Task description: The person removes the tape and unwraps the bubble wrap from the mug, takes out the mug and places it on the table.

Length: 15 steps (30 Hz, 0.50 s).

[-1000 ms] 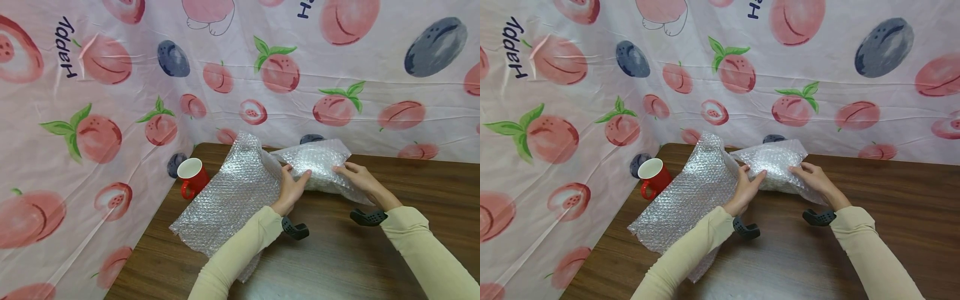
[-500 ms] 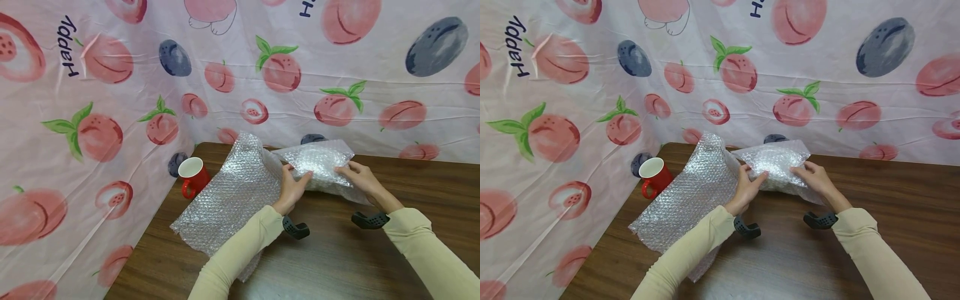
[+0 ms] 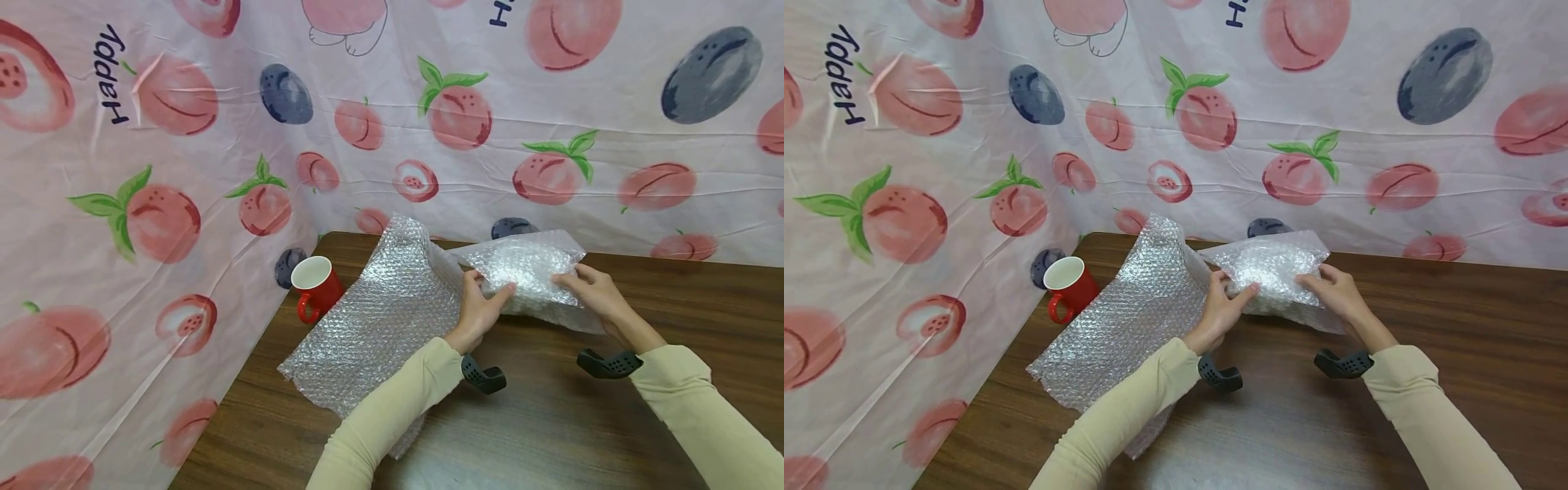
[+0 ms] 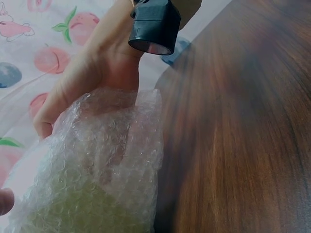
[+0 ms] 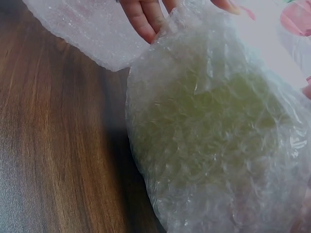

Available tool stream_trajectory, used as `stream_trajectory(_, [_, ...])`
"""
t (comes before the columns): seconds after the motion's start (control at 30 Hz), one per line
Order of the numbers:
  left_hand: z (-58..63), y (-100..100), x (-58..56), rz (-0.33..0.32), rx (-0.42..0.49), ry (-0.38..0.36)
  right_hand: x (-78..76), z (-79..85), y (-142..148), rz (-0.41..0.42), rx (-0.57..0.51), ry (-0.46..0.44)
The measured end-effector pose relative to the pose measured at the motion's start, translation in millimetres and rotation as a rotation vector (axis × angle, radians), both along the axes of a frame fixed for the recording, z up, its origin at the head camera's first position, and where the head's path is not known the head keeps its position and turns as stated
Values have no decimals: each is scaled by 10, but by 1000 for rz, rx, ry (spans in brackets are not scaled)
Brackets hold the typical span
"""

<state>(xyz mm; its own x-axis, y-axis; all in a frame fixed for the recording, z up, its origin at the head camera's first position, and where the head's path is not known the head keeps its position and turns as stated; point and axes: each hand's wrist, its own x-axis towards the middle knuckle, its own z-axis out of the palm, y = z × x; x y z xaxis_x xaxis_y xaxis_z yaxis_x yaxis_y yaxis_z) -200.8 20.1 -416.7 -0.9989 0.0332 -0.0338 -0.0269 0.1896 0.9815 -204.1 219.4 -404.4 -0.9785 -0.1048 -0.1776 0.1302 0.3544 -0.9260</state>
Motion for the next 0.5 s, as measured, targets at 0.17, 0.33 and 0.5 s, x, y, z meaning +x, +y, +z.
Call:
stream_trajectory(0.17, [42, 7, 25, -9, 1, 36, 38, 50, 19, -16, -14, 8])
stream_trajectory(0.33, [98, 16, 50, -8, -2, 63, 83, 122, 33, -14, -16, -5])
stream_trajectory(0.5, [143, 17, 78, -25, -5, 81, 142, 182, 43, -30, -32, 21])
